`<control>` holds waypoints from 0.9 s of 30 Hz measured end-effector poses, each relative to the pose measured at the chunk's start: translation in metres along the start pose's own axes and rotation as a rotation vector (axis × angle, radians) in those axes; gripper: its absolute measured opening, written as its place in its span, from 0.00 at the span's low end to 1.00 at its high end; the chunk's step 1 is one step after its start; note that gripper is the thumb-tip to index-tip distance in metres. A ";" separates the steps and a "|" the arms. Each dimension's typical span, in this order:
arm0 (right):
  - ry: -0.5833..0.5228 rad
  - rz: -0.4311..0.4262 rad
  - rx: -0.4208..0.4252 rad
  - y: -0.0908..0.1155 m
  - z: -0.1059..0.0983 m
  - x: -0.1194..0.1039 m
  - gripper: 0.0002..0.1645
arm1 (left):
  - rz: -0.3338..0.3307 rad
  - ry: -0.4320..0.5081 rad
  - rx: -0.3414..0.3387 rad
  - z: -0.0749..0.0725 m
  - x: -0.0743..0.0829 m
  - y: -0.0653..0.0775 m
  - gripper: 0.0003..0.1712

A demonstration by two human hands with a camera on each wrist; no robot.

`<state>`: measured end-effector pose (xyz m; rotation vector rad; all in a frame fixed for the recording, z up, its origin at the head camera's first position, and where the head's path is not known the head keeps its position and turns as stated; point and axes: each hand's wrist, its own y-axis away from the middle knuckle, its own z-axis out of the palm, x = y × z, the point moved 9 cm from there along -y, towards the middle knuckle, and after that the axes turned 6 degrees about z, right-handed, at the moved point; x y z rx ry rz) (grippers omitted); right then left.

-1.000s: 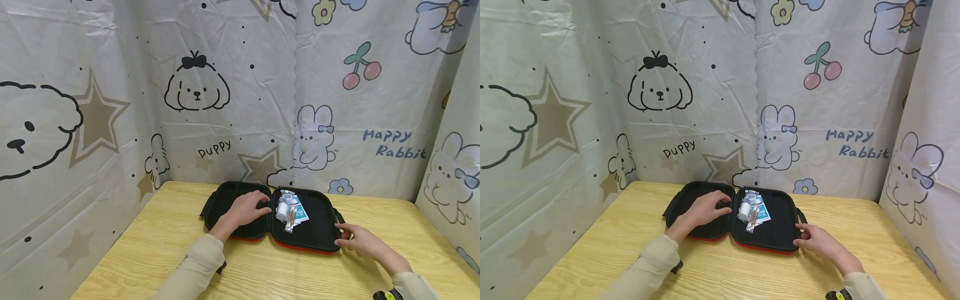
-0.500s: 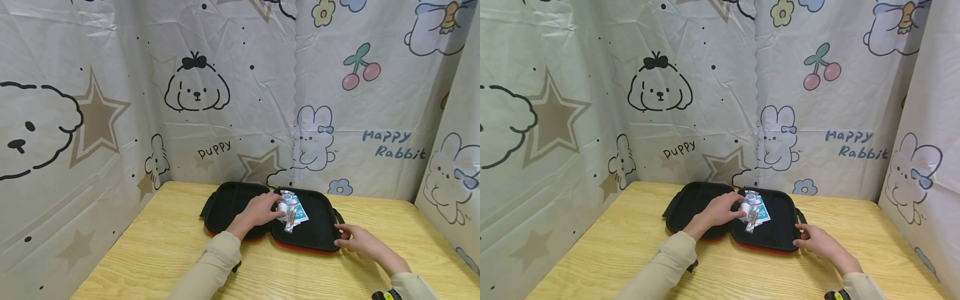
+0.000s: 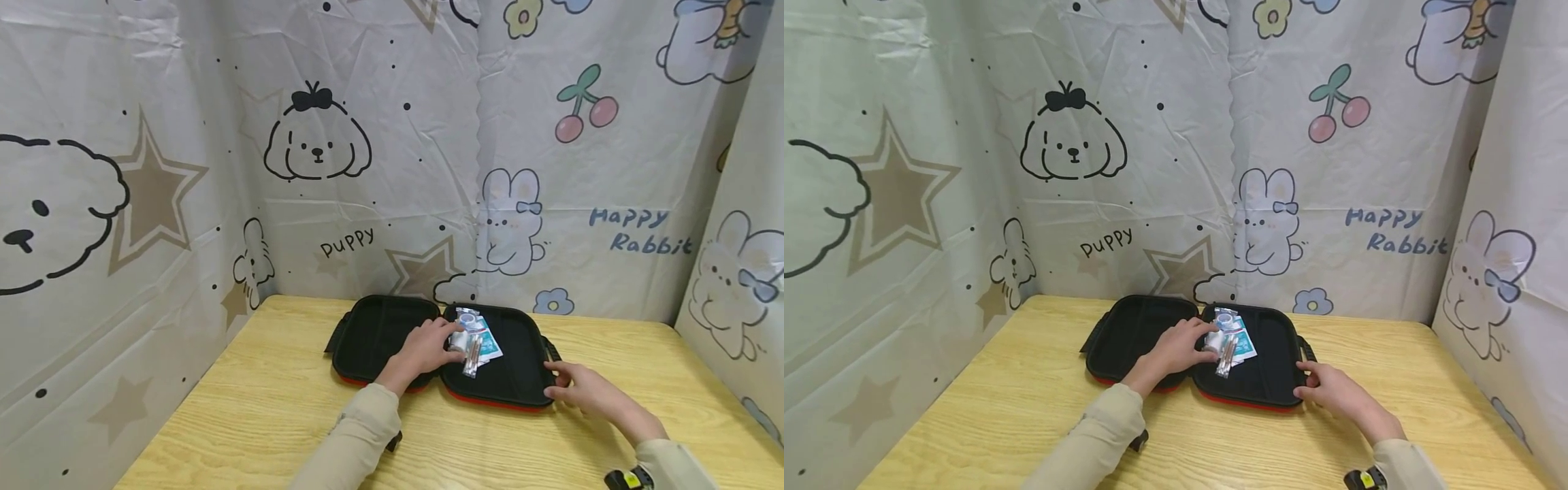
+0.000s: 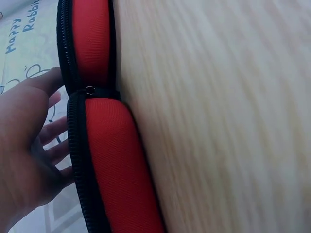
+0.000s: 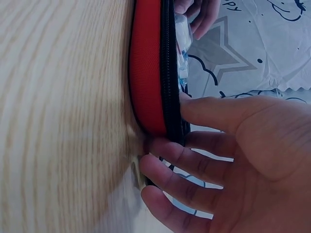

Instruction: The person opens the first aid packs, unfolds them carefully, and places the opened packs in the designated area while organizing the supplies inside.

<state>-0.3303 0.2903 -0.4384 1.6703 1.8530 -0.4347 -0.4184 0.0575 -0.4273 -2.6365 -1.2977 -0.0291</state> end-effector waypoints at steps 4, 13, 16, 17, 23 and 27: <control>0.000 0.004 -0.015 0.000 0.001 -0.001 0.39 | 0.007 -0.022 0.004 0.003 0.000 0.000 0.31; 0.012 0.017 -0.012 0.001 0.001 -0.001 0.38 | 0.015 -0.021 0.090 0.001 -0.002 -0.001 0.23; 0.028 0.018 -0.010 0.000 0.001 -0.001 0.38 | 0.007 0.010 0.122 -0.002 -0.005 0.001 0.21; 0.031 0.016 -0.010 0.000 0.001 -0.001 0.38 | 0.002 0.025 0.132 -0.003 -0.007 0.002 0.21; 0.032 0.020 -0.012 -0.002 0.001 0.000 0.38 | 0.003 0.129 0.200 -0.015 -0.018 0.013 0.20; 0.035 0.015 -0.018 -0.002 0.001 -0.001 0.38 | 0.023 0.183 0.229 -0.024 -0.024 0.026 0.18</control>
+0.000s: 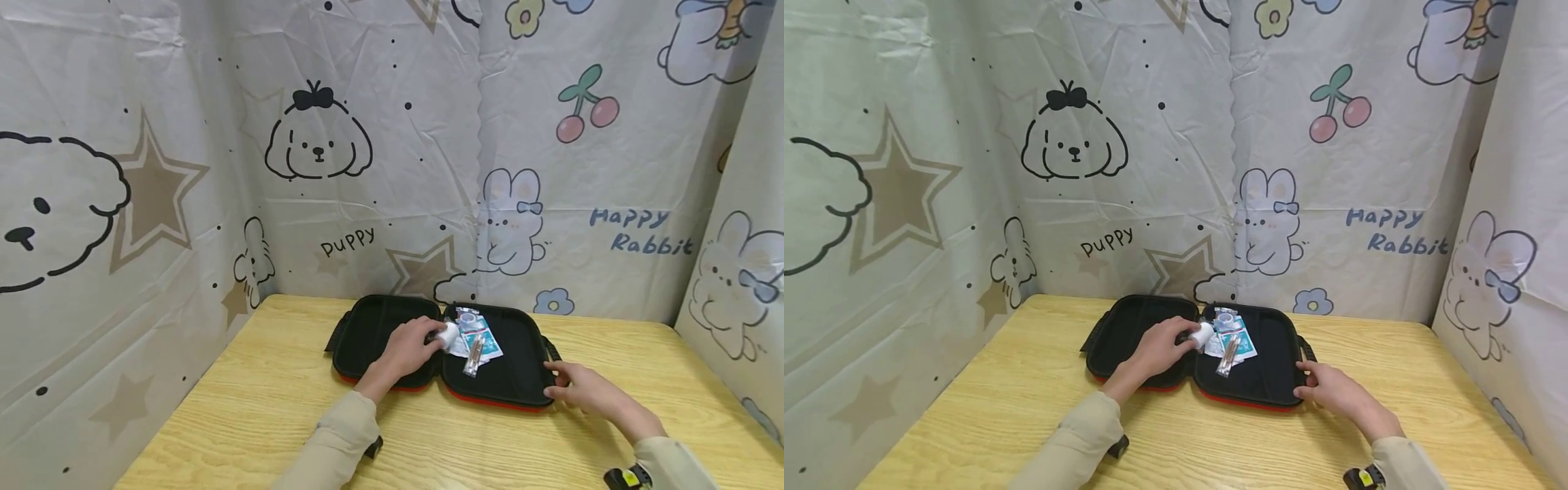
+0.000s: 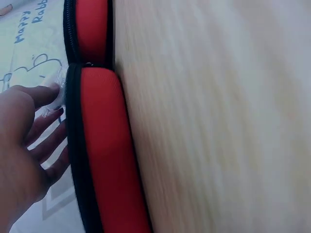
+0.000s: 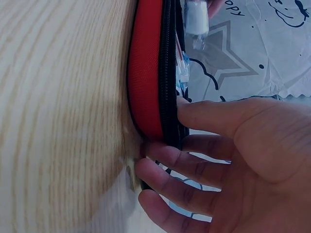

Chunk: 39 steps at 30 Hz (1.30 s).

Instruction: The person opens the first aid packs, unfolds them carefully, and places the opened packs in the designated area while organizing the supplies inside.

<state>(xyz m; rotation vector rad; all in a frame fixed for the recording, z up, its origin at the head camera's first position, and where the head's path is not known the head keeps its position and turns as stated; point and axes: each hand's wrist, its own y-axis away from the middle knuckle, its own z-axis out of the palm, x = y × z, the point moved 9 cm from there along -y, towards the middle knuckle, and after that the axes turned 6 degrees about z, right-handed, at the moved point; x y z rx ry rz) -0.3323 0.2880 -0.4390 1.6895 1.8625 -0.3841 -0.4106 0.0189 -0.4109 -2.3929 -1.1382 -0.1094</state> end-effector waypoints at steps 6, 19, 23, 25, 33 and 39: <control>0.022 -0.001 -0.011 -0.001 0.001 -0.004 0.38 | 0.052 0.004 -0.023 -0.019 -0.008 0.018 0.17; 0.007 0.011 -0.022 0.000 0.003 -0.005 0.38 | 0.008 -0.007 0.016 -0.058 -0.052 0.053 0.15; 0.017 0.013 -0.016 0.000 0.002 -0.005 0.38 | -0.024 -0.057 0.038 -0.069 -0.068 0.062 0.15; 0.020 0.013 -0.014 -0.001 0.001 -0.005 0.38 | -0.052 -0.083 0.036 -0.073 -0.077 0.067 0.15; 0.020 -0.003 -0.007 -0.002 0.003 -0.006 0.38 | -0.099 -0.127 0.023 -0.084 -0.095 0.085 0.15; 0.016 -0.007 -0.005 -0.001 0.001 -0.005 0.38 | -0.090 -0.170 0.001 -0.083 -0.100 0.093 0.14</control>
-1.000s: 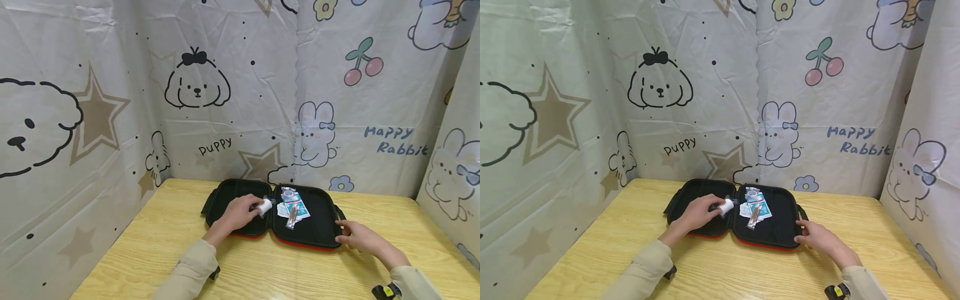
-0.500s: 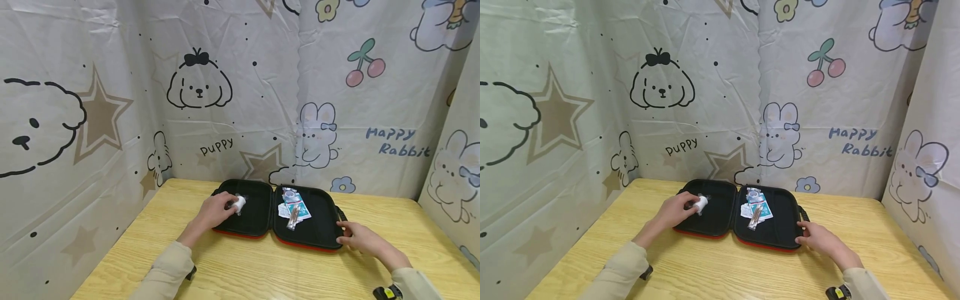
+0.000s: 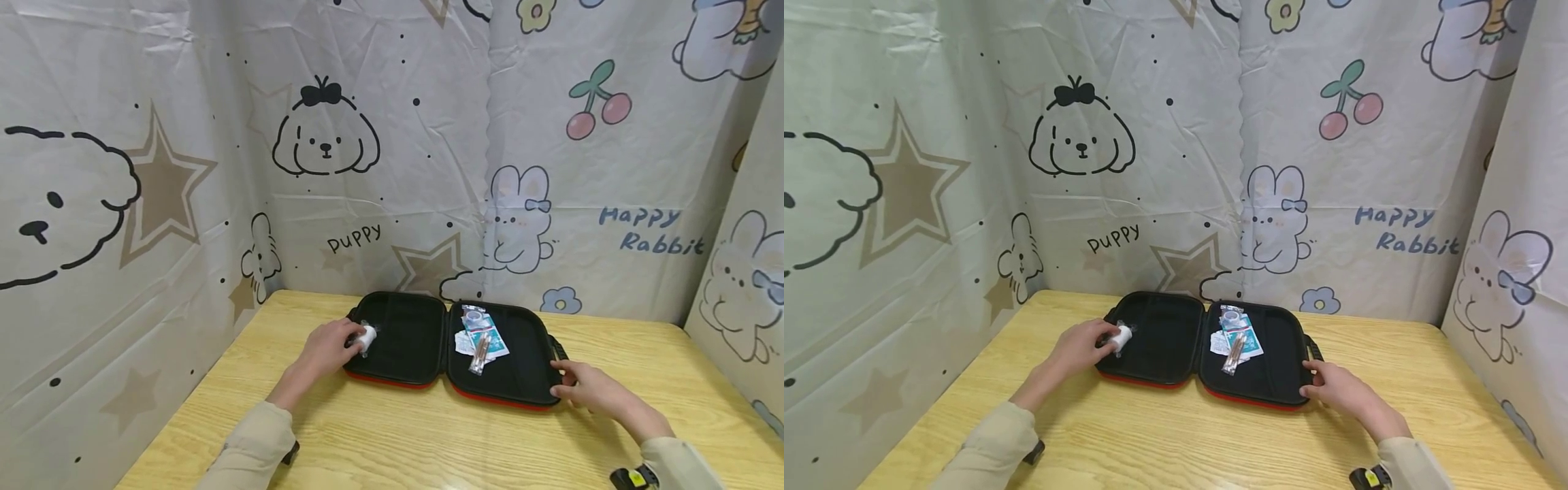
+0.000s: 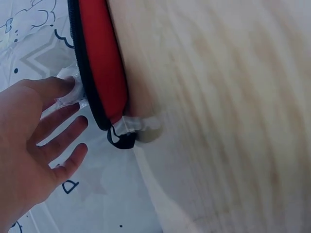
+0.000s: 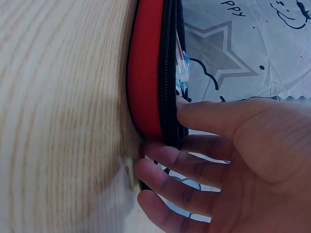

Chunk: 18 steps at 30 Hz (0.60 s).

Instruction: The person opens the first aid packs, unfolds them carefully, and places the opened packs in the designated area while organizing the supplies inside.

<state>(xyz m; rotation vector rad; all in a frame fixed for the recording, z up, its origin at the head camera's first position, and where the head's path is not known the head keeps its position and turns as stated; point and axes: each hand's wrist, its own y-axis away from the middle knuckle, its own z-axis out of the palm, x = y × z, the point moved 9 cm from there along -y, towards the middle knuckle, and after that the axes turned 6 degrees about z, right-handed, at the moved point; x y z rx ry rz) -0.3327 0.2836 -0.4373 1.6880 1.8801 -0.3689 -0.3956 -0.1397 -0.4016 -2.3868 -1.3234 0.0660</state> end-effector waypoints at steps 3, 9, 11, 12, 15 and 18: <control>-0.003 0.003 -0.004 0.001 0.000 0.000 0.38 | -0.005 -0.007 -0.036 0.004 -0.002 0.001 0.14; 0.004 0.003 0.002 0.001 0.000 -0.002 0.37 | -0.016 0.021 -0.113 0.016 -0.005 0.002 0.13; 0.004 0.006 0.001 0.001 0.000 -0.001 0.38 | -0.010 0.035 -0.120 0.018 -0.004 0.002 0.13; 0.003 0.005 0.001 0.001 0.000 -0.001 0.38 | -0.007 0.047 -0.123 0.018 -0.004 0.002 0.13; 0.001 0.008 0.002 0.001 0.000 0.000 0.38 | -0.002 0.080 -0.131 0.019 -0.002 0.002 0.13; -0.003 0.007 0.002 0.002 -0.001 0.000 0.38 | -0.010 0.098 -0.132 0.020 0.001 0.001 0.13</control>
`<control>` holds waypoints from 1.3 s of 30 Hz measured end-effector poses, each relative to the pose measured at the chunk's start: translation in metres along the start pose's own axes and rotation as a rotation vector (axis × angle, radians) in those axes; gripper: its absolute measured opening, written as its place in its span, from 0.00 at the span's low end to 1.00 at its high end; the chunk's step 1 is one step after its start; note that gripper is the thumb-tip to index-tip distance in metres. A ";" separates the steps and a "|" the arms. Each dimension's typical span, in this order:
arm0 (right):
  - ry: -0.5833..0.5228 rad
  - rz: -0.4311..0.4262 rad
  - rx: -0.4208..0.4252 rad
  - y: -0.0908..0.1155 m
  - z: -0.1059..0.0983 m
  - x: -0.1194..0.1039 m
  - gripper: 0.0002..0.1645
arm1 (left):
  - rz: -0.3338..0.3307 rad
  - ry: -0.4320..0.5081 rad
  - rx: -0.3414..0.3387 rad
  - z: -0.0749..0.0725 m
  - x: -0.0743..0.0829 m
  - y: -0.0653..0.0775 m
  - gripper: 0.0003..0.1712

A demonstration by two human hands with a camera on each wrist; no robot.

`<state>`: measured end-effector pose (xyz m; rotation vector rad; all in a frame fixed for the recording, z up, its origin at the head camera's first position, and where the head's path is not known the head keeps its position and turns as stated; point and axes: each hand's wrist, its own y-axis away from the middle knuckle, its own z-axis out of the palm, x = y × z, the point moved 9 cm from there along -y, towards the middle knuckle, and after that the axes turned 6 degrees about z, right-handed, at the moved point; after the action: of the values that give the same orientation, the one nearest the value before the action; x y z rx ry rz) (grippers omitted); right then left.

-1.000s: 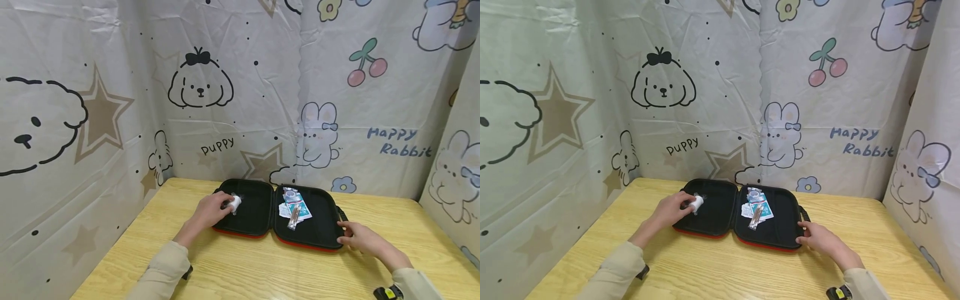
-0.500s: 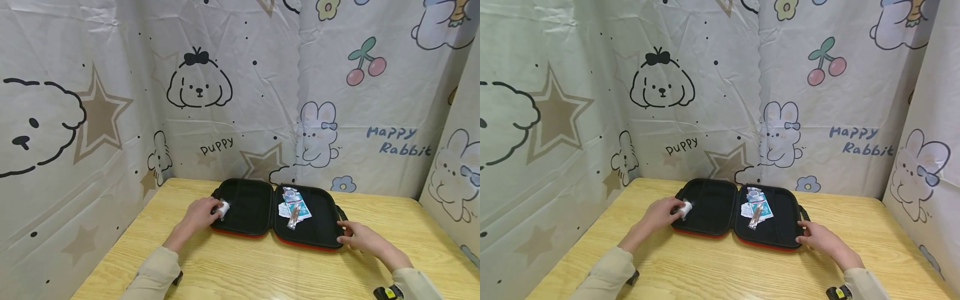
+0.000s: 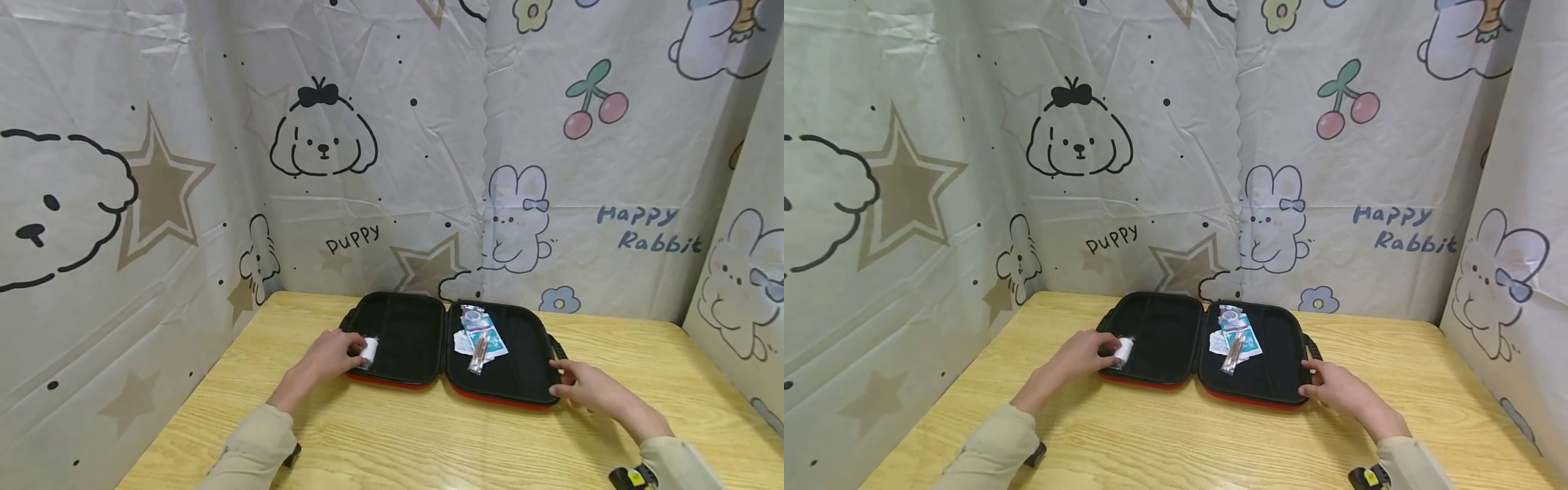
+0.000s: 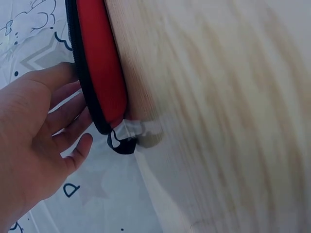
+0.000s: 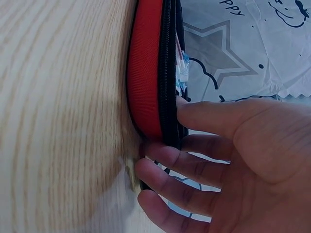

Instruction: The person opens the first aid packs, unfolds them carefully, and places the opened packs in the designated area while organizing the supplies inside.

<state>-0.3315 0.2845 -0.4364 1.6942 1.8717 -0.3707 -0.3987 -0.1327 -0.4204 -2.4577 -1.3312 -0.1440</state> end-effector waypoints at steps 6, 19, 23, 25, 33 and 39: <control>-0.007 0.013 -0.002 0.000 0.000 0.002 0.38 | -0.073 0.018 0.006 0.002 0.007 -0.003 0.10; -0.010 0.010 0.005 -0.001 -0.001 0.006 0.38 | -0.214 0.220 0.030 0.006 0.010 -0.005 0.11; -0.002 0.017 0.006 -0.001 -0.001 0.006 0.38 | -0.174 0.252 -0.010 0.004 0.009 -0.007 0.04; 0.000 0.020 0.008 -0.001 -0.001 0.006 0.38 | -0.150 0.214 -0.030 0.003 0.006 -0.007 0.03; -0.009 0.022 0.006 -0.001 0.001 0.006 0.38 | 0.042 0.019 -0.049 0.002 0.002 -0.012 0.19; -0.018 0.010 0.010 -0.001 0.001 0.005 0.38 | 0.069 0.036 -0.139 0.009 0.000 -0.015 0.22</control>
<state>-0.3321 0.2879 -0.4398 1.7013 1.8507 -0.3908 -0.4116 -0.1226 -0.4250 -2.5992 -1.2590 -0.2710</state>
